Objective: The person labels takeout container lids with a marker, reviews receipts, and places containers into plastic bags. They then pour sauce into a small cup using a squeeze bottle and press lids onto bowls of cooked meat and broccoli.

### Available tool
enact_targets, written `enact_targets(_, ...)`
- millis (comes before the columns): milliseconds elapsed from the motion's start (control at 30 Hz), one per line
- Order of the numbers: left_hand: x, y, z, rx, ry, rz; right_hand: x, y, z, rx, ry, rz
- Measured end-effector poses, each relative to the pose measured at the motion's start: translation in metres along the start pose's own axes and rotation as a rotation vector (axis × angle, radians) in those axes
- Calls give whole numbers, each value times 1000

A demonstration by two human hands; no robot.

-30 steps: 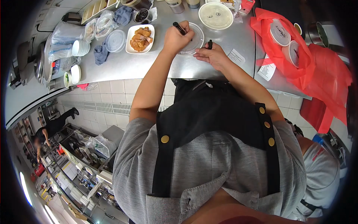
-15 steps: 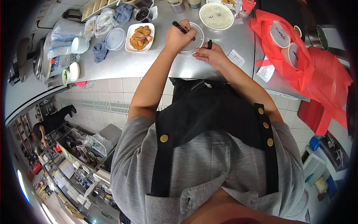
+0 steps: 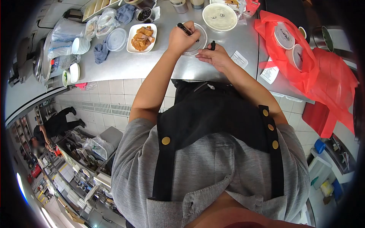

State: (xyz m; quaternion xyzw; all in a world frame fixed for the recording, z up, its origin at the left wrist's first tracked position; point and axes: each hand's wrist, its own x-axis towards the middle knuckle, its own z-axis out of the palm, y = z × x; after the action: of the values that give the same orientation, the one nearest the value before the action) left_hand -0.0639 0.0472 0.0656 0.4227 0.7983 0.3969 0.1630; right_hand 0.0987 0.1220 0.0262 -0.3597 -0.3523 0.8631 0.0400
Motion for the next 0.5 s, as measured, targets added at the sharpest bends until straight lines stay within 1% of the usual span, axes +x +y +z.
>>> enact_targets(133,0,2,0,59,-31,8,1,1,-3,-4,-16,-2)
enact_targets(200,0,3,1,-8,-6,-8,3,2,-3,-4,-29,-8)
enact_targets(333,0,5,0,21,-48,38,3,2,-4,-2,-24,-4)
enact_targets(400,1,3,2,-102,-33,-5,4,1,-3,-4,-24,-1)
enact_targets(500,-1,3,3,-52,-3,41,3,1,-3,-2,-25,-1)
